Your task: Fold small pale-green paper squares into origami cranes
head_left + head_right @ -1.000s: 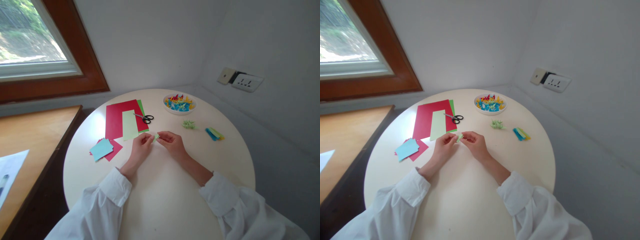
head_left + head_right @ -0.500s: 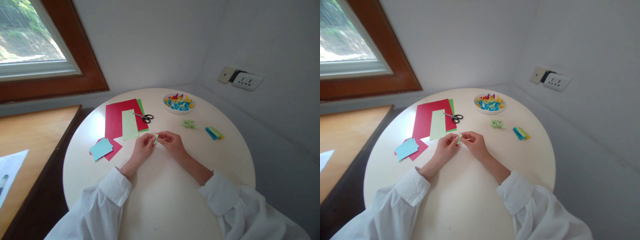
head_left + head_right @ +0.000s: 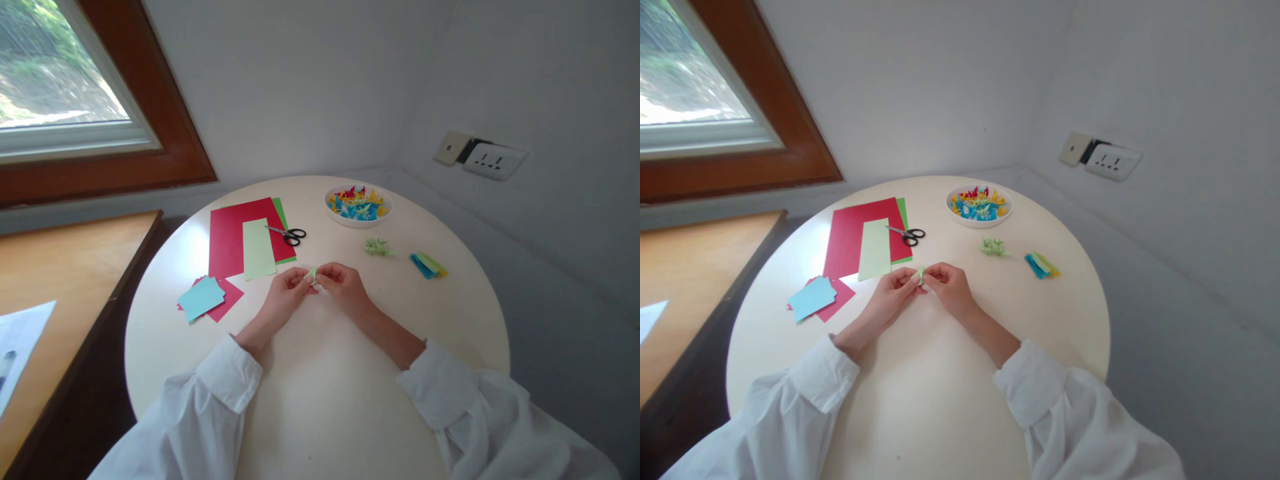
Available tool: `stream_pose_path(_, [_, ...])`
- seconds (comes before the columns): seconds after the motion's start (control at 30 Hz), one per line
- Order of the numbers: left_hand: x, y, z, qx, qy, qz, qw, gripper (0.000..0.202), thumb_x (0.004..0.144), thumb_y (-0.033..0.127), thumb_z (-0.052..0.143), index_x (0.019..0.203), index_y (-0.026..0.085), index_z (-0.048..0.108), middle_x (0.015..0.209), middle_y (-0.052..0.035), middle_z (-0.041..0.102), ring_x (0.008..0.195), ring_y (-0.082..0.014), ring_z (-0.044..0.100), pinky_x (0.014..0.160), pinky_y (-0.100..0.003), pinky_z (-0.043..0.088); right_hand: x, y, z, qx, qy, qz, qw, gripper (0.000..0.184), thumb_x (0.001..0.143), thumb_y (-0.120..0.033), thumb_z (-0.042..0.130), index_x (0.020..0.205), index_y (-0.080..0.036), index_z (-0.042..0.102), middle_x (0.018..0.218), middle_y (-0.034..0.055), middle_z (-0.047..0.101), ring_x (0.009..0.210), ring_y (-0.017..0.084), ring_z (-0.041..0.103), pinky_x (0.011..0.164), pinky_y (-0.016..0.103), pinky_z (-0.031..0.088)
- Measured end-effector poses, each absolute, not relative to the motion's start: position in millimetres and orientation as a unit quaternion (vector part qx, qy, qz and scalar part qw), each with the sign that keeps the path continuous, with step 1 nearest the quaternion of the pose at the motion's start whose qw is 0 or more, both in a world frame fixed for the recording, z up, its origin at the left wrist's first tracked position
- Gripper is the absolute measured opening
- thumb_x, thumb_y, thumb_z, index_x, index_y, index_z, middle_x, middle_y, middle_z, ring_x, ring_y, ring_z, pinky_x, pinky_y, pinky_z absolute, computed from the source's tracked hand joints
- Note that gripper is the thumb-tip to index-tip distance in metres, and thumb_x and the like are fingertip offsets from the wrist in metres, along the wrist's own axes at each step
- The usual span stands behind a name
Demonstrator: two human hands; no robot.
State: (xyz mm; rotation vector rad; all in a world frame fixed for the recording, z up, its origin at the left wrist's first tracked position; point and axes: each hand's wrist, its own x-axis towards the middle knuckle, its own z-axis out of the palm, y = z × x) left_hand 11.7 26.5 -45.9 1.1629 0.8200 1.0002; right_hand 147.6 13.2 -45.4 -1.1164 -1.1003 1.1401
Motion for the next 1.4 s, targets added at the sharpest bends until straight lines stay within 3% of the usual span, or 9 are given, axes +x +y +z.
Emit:
stream_pose_path(0.23, [12.2,26.6,-44.7,0.484,0.391,0.475,0.622,0.031,0.060,0.038,0.075,0.068,0.013,0.059,0.062,0.0013,0.060,0.058,-0.0091,0.056,0.061,-0.023,0.046,143.1,11.9,-47.3,-0.465,-0.474,0.477,0.576,0.019,0.059,-0.031,0.067,0.069,-0.018,0.058,0.065,-0.0007,0.061,0.062,0.012,0.058,0.060,0.025,0.046])
stream_pose_path(0.63, [10.5,25.4,-41.6,0.475,0.403,0.482,0.616,0.025,0.061,0.034,0.075,0.067,0.012,0.064,0.065,-0.0017,0.065,0.063,-0.0109,0.059,0.069,-0.026,0.047,144.9,9.1,-48.5,-0.484,-0.541,0.422,0.543,0.014,0.066,-0.030,0.063,0.064,-0.017,0.058,0.063,-0.0007,0.060,0.060,0.012,0.056,0.061,0.026,0.046])
stream_pose_path(0.8, [9.1,26.2,-43.0,0.494,0.394,0.499,0.593,0.030,0.063,0.031,0.074,0.085,0.016,0.061,0.054,0.0041,0.061,0.059,-0.0121,0.061,0.069,-0.029,0.049,145.4,10.3,-50.7,-0.484,-0.547,0.408,0.548,0.014,0.068,-0.030,0.061,0.063,-0.017,0.058,0.060,-0.0013,0.058,0.057,0.011,0.053,0.058,0.025,0.044])
stream_pose_path(1.1, [7.5,25.8,-44.1,0.563,0.376,0.504,0.537,0.028,0.070,0.027,0.068,0.093,0.018,0.056,0.067,0.0010,0.066,0.067,-0.0134,0.063,0.070,-0.028,0.049,145.2,6.6,-46.5,-0.467,-0.558,0.331,0.601,0.020,0.068,-0.022,0.065,0.088,-0.020,0.061,0.073,-0.0001,0.064,0.066,0.013,0.059,0.063,0.025,0.048])
stream_pose_path(1.4, [9.5,25.4,-43.2,0.567,0.345,0.525,0.532,0.022,0.070,0.026,0.068,0.088,0.017,0.059,0.069,0.0001,0.065,0.068,-0.0126,0.061,0.072,-0.029,0.051,146.6,6.0,-47.9,-0.460,-0.599,0.271,0.597,0.016,0.073,-0.019,0.061,0.088,-0.021,0.064,0.083,0.0020,0.067,0.070,0.013,0.061,0.063,0.025,0.049])
